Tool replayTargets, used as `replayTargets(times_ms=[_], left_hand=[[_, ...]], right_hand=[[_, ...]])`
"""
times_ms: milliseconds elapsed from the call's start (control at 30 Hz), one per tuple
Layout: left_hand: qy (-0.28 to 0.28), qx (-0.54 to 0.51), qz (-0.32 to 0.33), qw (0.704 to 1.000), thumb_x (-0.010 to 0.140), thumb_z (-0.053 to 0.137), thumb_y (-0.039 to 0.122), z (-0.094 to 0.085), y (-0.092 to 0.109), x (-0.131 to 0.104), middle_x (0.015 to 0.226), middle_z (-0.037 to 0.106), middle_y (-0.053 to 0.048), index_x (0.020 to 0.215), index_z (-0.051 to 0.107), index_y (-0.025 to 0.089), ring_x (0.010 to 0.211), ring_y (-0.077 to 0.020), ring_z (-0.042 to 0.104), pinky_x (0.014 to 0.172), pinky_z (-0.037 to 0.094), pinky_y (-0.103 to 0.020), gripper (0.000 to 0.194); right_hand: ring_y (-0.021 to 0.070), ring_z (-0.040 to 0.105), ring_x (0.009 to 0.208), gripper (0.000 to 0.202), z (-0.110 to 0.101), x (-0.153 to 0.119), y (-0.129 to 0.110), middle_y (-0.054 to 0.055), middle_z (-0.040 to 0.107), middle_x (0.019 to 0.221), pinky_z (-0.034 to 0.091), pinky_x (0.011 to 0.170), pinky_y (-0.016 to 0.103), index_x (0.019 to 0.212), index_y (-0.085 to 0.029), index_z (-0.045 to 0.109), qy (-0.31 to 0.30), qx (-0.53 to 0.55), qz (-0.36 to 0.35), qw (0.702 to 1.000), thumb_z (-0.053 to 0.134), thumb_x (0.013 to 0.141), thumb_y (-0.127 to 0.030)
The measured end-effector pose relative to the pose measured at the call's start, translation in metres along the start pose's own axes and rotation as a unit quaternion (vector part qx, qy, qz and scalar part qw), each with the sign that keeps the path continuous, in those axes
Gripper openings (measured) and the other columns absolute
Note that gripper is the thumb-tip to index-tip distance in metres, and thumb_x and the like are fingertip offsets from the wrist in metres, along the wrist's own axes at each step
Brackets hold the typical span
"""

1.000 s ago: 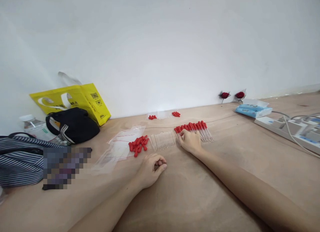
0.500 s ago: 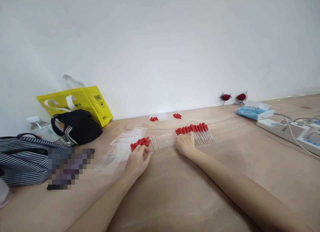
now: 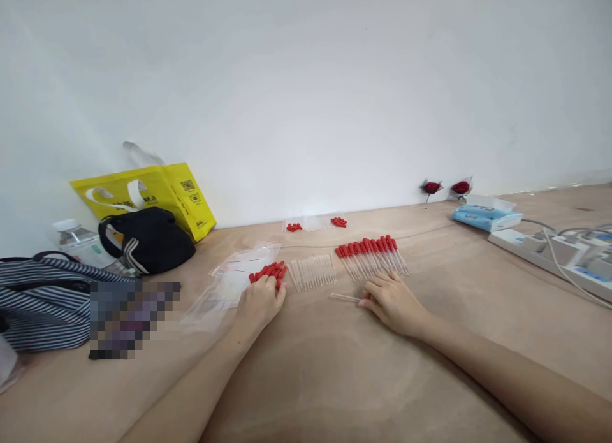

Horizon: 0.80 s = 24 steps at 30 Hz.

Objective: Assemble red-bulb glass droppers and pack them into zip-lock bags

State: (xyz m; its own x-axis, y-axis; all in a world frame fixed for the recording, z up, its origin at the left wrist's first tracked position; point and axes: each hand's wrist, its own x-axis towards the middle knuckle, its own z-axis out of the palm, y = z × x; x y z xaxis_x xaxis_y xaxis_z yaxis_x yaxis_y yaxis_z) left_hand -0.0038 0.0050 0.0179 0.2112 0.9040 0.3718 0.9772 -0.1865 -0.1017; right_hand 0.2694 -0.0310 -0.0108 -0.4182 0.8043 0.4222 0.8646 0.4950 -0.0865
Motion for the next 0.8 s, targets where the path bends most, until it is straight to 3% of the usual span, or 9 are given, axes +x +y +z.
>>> replayTargets(times_ms=[67,167,300,433,567,800], left_hand=[[0.020,-0.018,0.014,1.000,0.079,0.044,0.028,-0.009,0.005,-0.008,0.068,0.060,-0.007,0.067,0.057,0.015,0.063,-0.0211,0.059,0.052,0.039,-0.026,0.023],[0.048,-0.145,0.110,0.982,0.078,0.045,0.028,-0.015,0.016,-0.021,0.059,0.055,-0.002,0.066,0.058,0.017,0.054,-0.0149,0.055,0.051,0.038,-0.024,0.021],[-0.006,-0.271,0.195,0.943,0.078,0.045,0.023,-0.006,0.028,-0.031,0.059,0.052,0.001,0.071,0.056,0.017,0.048,-0.0095,0.048,0.046,0.037,-0.020,0.014],[-0.038,-0.303,0.185,0.934,0.074,0.049,0.021,0.000,0.031,-0.031,0.066,0.050,0.001,0.075,0.055,0.016,0.048,-0.0090,0.045,0.047,0.039,-0.020,0.007],[-0.040,-0.312,0.178,0.932,0.070,0.059,0.030,0.001,0.035,-0.032,0.083,0.051,-0.003,0.095,0.057,0.018,0.056,-0.0109,0.048,0.054,0.043,-0.024,0.028],[-0.022,-0.351,0.185,0.918,0.081,0.048,0.022,0.011,0.042,-0.028,0.077,0.051,-0.002,0.077,0.060,0.018,0.065,-0.0128,0.050,0.061,0.042,-0.025,0.014]], right_hand=[[0.0155,0.051,0.073,0.016,-0.003,-0.005,0.004,0.001,0.059,0.072,0.027,0.067,0.029,0.069,-0.018,0.053,-0.003,0.030,0.000,1.000,0.050,0.082,-0.028],[0.0155,0.051,0.074,0.017,-0.006,-0.007,0.009,0.001,0.059,0.073,0.029,0.068,0.029,0.070,-0.019,0.053,-0.022,0.073,0.004,0.997,0.050,0.082,-0.031],[0.0162,0.050,0.075,0.016,-0.008,-0.006,0.012,0.002,0.058,0.075,0.032,0.068,0.030,0.073,-0.019,0.054,-0.047,0.136,0.006,0.990,0.052,0.080,-0.034],[0.0176,0.050,0.078,0.020,-0.005,-0.003,0.008,0.004,0.057,0.080,0.035,0.070,0.031,0.080,-0.019,0.056,-0.033,0.178,0.012,0.983,0.057,0.074,-0.038],[0.0177,0.051,0.080,0.020,0.003,0.000,0.002,0.004,0.057,0.082,0.036,0.072,0.032,0.083,-0.019,0.058,-0.022,0.209,0.038,0.977,0.060,0.072,-0.036],[0.0151,0.050,0.076,0.011,0.014,0.000,0.001,0.003,0.055,0.076,0.038,0.069,0.029,0.068,-0.019,0.058,0.009,0.259,0.048,0.965,0.055,0.077,-0.025]])
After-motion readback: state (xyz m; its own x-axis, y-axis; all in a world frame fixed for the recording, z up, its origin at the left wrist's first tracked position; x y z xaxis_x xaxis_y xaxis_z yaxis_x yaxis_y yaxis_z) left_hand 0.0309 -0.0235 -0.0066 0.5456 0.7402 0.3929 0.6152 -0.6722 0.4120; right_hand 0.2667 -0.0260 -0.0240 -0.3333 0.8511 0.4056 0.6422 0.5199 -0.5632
